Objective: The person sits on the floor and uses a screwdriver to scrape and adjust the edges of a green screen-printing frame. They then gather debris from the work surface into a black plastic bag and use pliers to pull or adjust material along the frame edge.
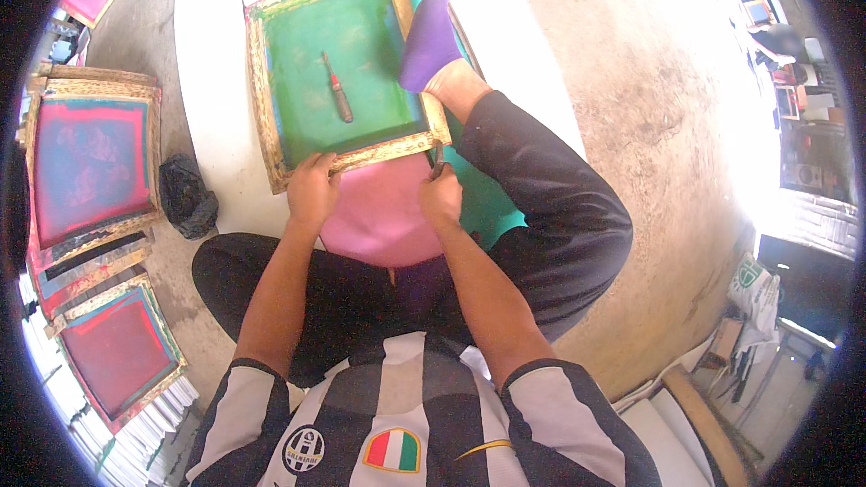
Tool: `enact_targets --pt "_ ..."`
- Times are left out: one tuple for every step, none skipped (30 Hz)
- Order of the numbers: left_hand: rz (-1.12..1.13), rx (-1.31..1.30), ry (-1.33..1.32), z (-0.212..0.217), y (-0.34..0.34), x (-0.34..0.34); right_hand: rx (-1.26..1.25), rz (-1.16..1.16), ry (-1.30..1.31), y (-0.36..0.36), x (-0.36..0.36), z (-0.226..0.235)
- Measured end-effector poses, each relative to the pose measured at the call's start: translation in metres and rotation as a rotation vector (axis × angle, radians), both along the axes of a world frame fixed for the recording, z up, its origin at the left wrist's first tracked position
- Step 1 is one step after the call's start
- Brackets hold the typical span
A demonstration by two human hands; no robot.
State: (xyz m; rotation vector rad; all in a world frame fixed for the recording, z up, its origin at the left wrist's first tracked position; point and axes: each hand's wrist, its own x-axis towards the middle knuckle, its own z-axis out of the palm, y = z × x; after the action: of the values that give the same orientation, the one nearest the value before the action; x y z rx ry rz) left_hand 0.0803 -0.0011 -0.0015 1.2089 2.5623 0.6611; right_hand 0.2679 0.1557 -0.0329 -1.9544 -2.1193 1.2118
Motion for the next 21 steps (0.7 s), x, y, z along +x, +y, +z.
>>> enact_targets --pt "0.0 0.006 0.014 -0.003 -0.001 0.0 0.0 -0.015 -0.004 -0.002 -0.002 0.003" --pt "0.0 0.012 0.028 -0.005 -0.002 0.001 0.0 -0.03 -0.008 -0.004 -0.004 0.005" --pt "-0.006 0.015 0.052 -0.004 -0.001 0.001 0.007 -0.047 -0.017 -0.005 -0.006 0.003" --pt "-0.012 0.018 0.076 -0.003 0.0 0.001 0.014 -0.065 -0.025 -0.006 -0.007 0.0" --pt "-0.018 0.022 0.099 -0.002 0.001 0.002 0.02 -0.082 -0.034 -0.007 -0.007 -0.002" --pt "-0.016 0.022 0.081 -0.002 0.001 0.001 0.026 -0.085 -0.031 -0.008 -0.009 0.0" --pt "-0.015 0.022 0.063 -0.002 0.0 0.0 0.032 -0.088 -0.027 -0.009 -0.01 0.002" --pt "-0.013 0.022 0.045 -0.003 0.0 -0.001 0.038 -0.09 -0.024 -0.011 -0.012 0.004" --pt "-0.012 0.025 0.052 -0.005 0.0 -0.001 0.048 -0.09 -0.014 -0.01 -0.011 0.002" --pt "-0.012 0.027 0.06 -0.007 0.0 -0.001 0.057 -0.09 -0.003 -0.009 -0.009 -0.002" --pt "-0.011 0.029 0.068 -0.009 -0.001 -0.001 0.066 -0.089 0.007 -0.008 -0.008 -0.004" --pt "-0.01 0.022 0.068 -0.01 -0.001 -0.001 0.067 -0.089 0.025 -0.009 -0.007 -0.002" --pt "-0.009 0.016 0.068 -0.01 -0.002 -0.001 0.068 -0.089 0.044 -0.009 -0.006 0.0" --pt "-0.008 0.009 0.068 -0.01 -0.002 -0.001 0.069 -0.089 0.063 -0.01 -0.005 0.002" --pt "-0.012 0.005 0.06 -0.011 -0.001 -0.001 0.099 -0.073 0.058 -0.008 -0.003 -0.002" --pt "-0.015 0.0 0.051 -0.012 0.001 -0.001 0.128 -0.057 0.053 -0.006 0.0 -0.008" --pt "-0.019 -0.005 0.042 -0.012 0.002 -0.001 0.158 -0.041 0.048 -0.003 0.004 -0.014" --pt "-0.018 -0.003 0.045 -0.012 0.0 -0.001 0.049 -0.053 0.074 -0.002 0.002 -0.007" --pt "-0.017 -0.001 0.048 -0.012 -0.003 -0.001 -0.058 -0.065 0.099 -0.001 -0.001 0.01" --pt "-0.017 0.002 0.052 -0.012 -0.005 -0.002 -0.166 -0.077 0.123 0.001 -0.003 0.019" --pt "-0.017 0.015 0.054 -0.011 -0.002 -0.001 -0.232 -0.093 0.184 0.01 0.003 0.019"
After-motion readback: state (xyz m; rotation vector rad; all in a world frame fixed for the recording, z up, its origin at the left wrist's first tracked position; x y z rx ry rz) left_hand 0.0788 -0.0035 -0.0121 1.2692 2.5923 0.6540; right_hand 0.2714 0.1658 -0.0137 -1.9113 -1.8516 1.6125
